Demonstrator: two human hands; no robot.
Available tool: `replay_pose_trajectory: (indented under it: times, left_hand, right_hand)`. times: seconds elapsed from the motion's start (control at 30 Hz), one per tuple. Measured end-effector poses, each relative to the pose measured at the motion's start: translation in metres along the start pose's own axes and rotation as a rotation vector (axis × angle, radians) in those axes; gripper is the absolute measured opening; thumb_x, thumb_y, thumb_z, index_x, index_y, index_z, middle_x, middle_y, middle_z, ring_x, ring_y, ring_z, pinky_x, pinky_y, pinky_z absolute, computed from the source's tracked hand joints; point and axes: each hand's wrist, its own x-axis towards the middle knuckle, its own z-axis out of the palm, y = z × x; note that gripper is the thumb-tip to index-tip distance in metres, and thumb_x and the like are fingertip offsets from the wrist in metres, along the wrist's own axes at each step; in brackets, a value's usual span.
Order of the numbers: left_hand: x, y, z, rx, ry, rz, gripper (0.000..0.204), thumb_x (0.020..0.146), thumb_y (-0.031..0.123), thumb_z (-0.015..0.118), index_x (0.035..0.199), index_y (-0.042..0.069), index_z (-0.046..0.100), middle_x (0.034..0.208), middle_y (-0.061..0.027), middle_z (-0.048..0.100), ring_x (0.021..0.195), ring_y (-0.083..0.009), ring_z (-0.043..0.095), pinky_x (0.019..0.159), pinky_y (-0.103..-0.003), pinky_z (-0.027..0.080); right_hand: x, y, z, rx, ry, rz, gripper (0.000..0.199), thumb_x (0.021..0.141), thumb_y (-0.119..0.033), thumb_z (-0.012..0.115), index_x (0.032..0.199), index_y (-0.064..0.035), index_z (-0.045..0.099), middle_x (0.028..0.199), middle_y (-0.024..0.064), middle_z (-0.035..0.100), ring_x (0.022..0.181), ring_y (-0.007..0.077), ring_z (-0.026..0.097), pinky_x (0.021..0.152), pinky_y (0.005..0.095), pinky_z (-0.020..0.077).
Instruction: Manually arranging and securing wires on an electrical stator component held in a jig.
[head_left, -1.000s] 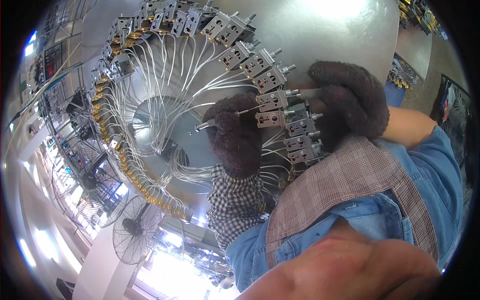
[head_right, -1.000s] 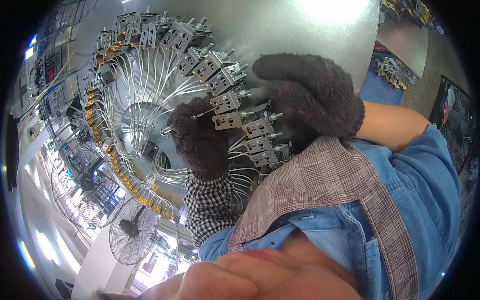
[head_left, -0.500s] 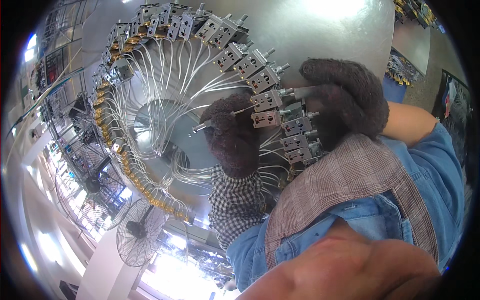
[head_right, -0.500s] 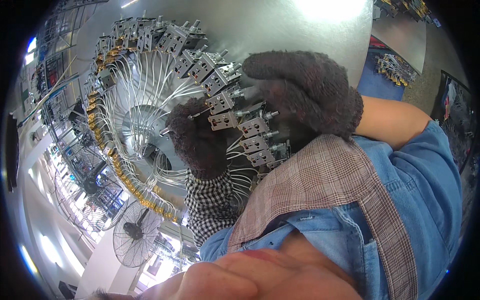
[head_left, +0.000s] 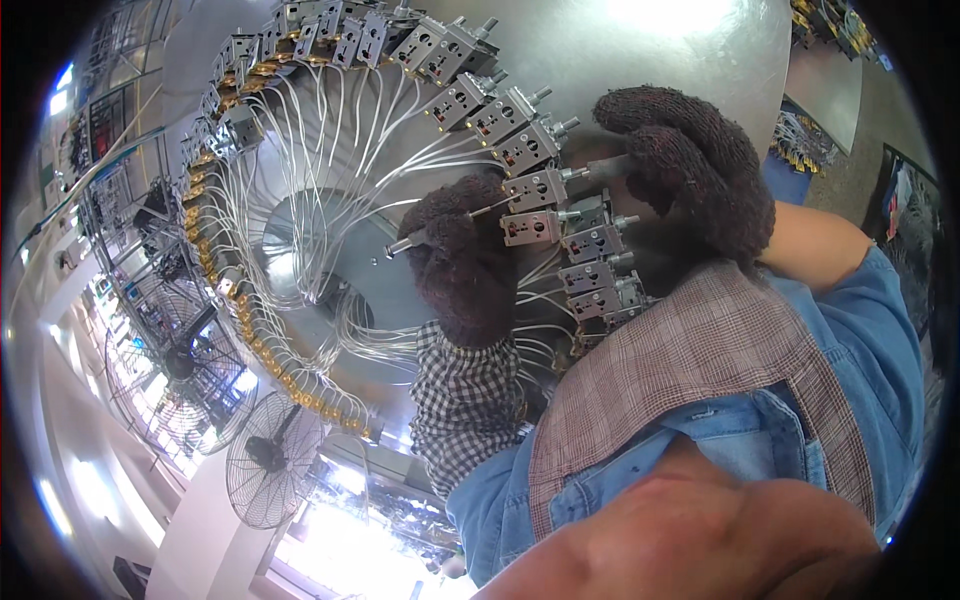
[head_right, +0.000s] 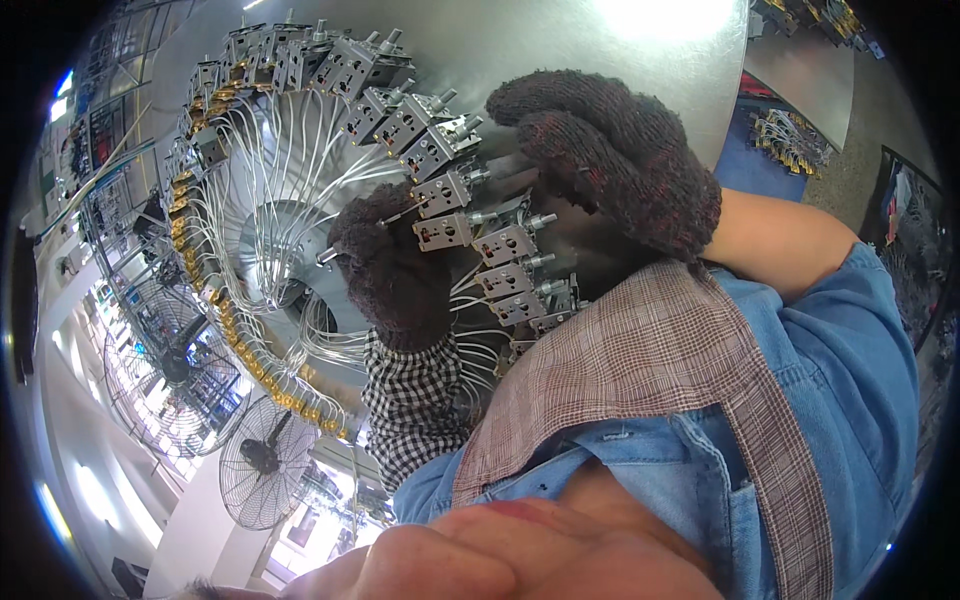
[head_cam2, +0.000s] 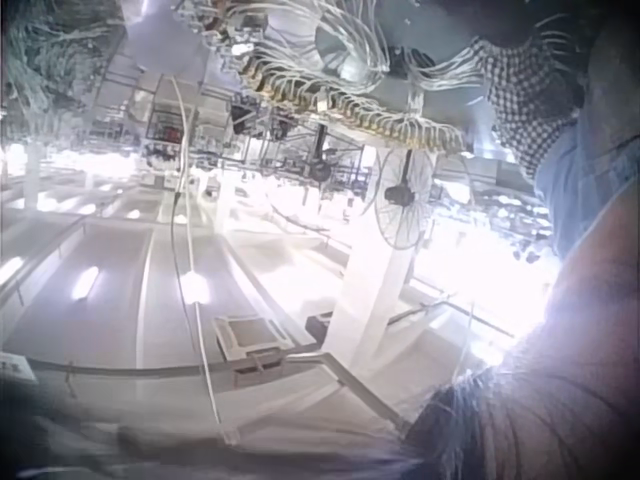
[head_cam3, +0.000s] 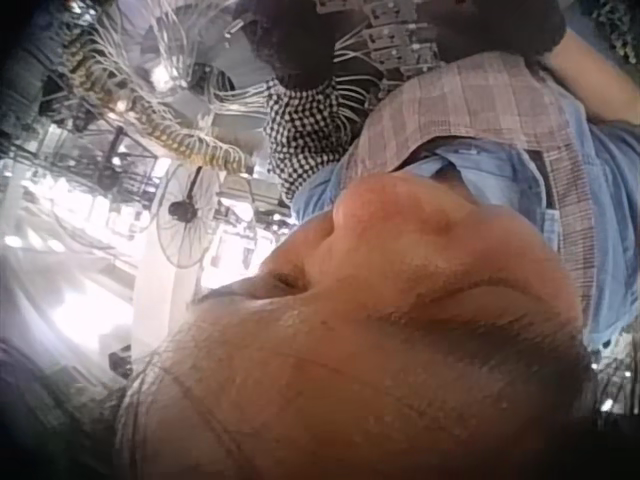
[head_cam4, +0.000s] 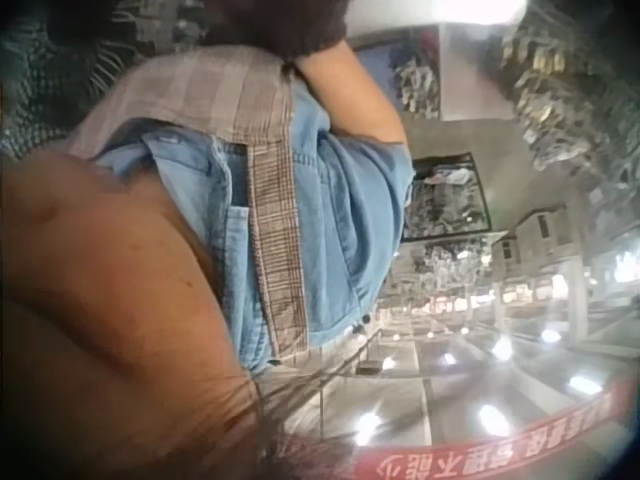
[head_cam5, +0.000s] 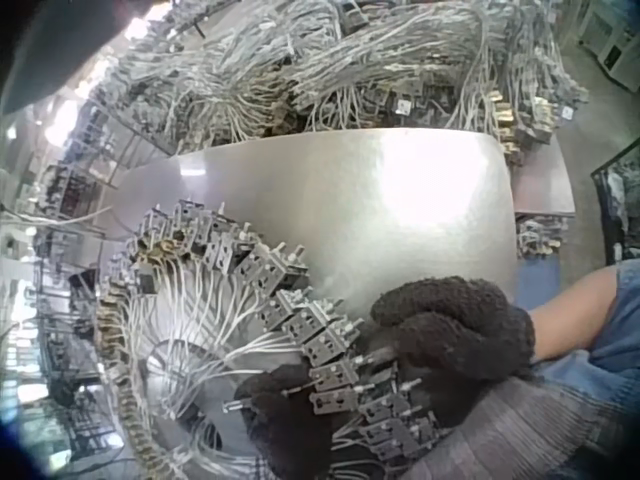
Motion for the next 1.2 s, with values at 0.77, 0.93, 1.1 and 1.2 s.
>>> replay_pose_trajectory:
  times: [0.77, 0.93, 1.1, 1.2]
  left_hand:
    - [0.001, 0.009, 0.01, -0.384, 0.036, -0.036, 0.017, 0.085, 0.014, 0.052, 0.096, 0.001, 0.05, 0.095, -0.013, 0.057, 0.092, -0.0261, 0.055, 0.082, -0.039, 0.046]
    - [0.002, 0.003, 0.008, 0.384, -0.003, 0.247, 0.018, 0.085, 0.014, 0.053, 0.097, 0.001, 0.049, 0.095, -0.0126, 0.056, 0.091, -0.0246, 0.055, 0.079, -0.035, 0.045]
    - [0.003, 0.013, 0.01, -0.395, -0.01, -0.087, 0.02, 0.085, 0.016, 0.055, 0.098, 0.002, 0.049, 0.094, -0.0114, 0.056, 0.092, -0.0239, 0.055, 0.079, -0.034, 0.045]
    - [0.0, 0.015, 0.014, -0.48, 0.126, -0.133, 0.024, 0.084, 0.019, 0.056, 0.098, 0.002, 0.049, 0.093, -0.0119, 0.055, 0.093, -0.0241, 0.055, 0.082, -0.035, 0.046]
  right_hand:
    - [-0.012, 0.01, -0.006, -0.383, -0.134, -0.158, 0.056, 0.071, -0.019, 0.067, 0.119, -0.0023, 0.044, 0.12, 0.0185, 0.049, 0.104, 0.0317, 0.052, 0.084, 0.0365, 0.0455]
    - [-0.017, 0.015, -0.005, -0.295, -0.13, -0.141, 0.065, 0.065, -0.021, 0.071, 0.121, -0.0031, 0.041, 0.119, 0.018, 0.048, 0.104, 0.0332, 0.052, 0.081, 0.0382, 0.0462]
    - [-0.009, -0.005, -0.003, 0.24, -0.009, 0.264, 0.051, 0.076, -0.016, 0.063, 0.12, -0.0013, 0.043, 0.12, 0.0168, 0.048, 0.1, 0.0294, 0.055, 0.079, 0.0338, 0.0468]
    - [-0.006, -0.012, -0.004, 0.38, -0.041, 0.304, 0.042, 0.084, -0.012, 0.054, 0.123, -0.0017, 0.042, 0.123, 0.0148, 0.047, 0.097, 0.0235, 0.056, 0.08, 0.0307, 0.0465]
